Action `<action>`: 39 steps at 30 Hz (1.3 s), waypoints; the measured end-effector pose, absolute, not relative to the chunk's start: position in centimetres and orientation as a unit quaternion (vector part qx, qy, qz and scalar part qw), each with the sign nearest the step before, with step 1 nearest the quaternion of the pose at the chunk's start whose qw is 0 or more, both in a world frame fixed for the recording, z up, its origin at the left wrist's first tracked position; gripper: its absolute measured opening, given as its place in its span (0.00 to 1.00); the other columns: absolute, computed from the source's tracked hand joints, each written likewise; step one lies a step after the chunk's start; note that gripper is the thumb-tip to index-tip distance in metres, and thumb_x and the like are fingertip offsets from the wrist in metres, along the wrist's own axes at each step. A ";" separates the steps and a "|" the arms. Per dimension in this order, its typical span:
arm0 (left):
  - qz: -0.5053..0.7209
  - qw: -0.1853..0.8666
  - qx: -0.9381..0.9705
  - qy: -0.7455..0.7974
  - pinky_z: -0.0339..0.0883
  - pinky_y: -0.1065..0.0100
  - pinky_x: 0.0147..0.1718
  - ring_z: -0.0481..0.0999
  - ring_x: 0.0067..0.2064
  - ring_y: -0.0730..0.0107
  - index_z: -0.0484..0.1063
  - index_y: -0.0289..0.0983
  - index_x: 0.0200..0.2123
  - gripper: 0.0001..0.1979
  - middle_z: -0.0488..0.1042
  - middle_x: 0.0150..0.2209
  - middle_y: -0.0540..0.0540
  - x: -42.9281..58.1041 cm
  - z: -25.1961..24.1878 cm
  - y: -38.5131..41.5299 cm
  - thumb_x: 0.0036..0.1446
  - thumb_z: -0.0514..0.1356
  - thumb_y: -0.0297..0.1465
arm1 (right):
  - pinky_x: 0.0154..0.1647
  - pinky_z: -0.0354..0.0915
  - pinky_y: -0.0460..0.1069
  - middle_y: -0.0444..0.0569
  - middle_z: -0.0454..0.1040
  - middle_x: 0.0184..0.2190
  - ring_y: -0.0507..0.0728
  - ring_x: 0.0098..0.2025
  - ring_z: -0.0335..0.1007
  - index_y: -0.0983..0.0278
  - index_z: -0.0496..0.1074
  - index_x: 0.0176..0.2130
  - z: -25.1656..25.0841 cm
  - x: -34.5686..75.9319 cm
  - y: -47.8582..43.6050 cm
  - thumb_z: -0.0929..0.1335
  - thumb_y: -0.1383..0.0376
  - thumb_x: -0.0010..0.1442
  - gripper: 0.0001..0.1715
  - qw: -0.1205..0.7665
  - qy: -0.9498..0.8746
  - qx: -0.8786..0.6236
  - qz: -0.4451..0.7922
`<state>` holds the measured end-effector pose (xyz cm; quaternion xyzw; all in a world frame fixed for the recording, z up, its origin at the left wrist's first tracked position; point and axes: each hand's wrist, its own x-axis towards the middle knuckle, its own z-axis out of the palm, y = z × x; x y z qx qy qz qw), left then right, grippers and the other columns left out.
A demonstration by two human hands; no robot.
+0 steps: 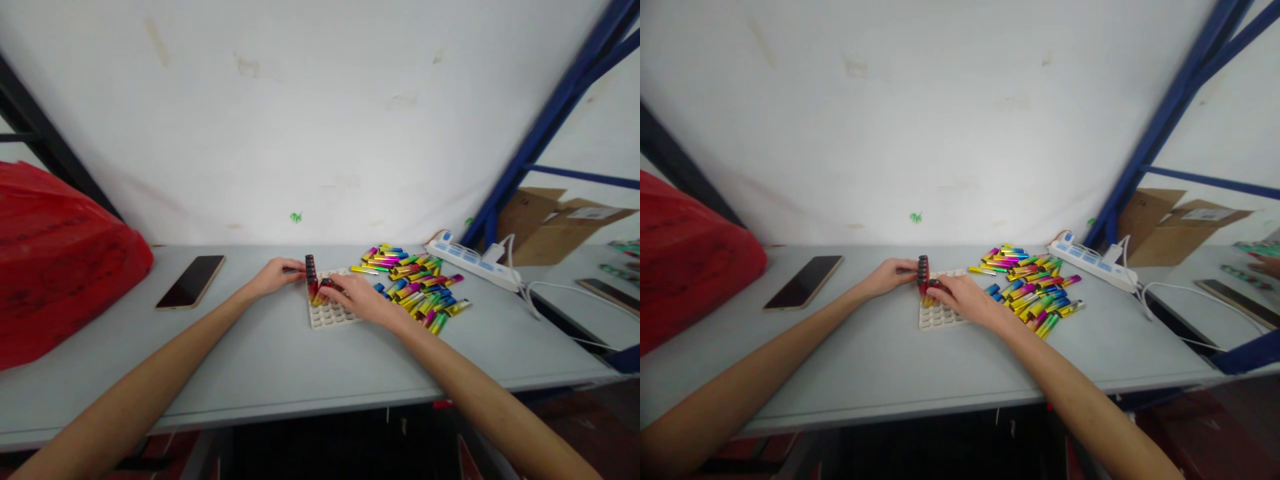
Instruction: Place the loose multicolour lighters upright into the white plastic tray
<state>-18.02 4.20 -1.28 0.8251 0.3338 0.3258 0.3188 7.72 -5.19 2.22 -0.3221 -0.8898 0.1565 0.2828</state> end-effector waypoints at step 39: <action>0.327 0.309 0.823 0.346 0.72 0.61 0.50 0.81 0.46 0.53 0.84 0.36 0.40 0.20 0.84 0.44 0.43 -17.8 -1.4 4.1 0.53 0.65 0.45 | 0.67 0.57 0.61 0.59 0.62 0.65 0.66 0.68 0.55 0.60 0.61 0.66 3.3 11.4 -9.4 0.68 0.44 0.63 0.40 0.141 -0.938 -0.309 0.065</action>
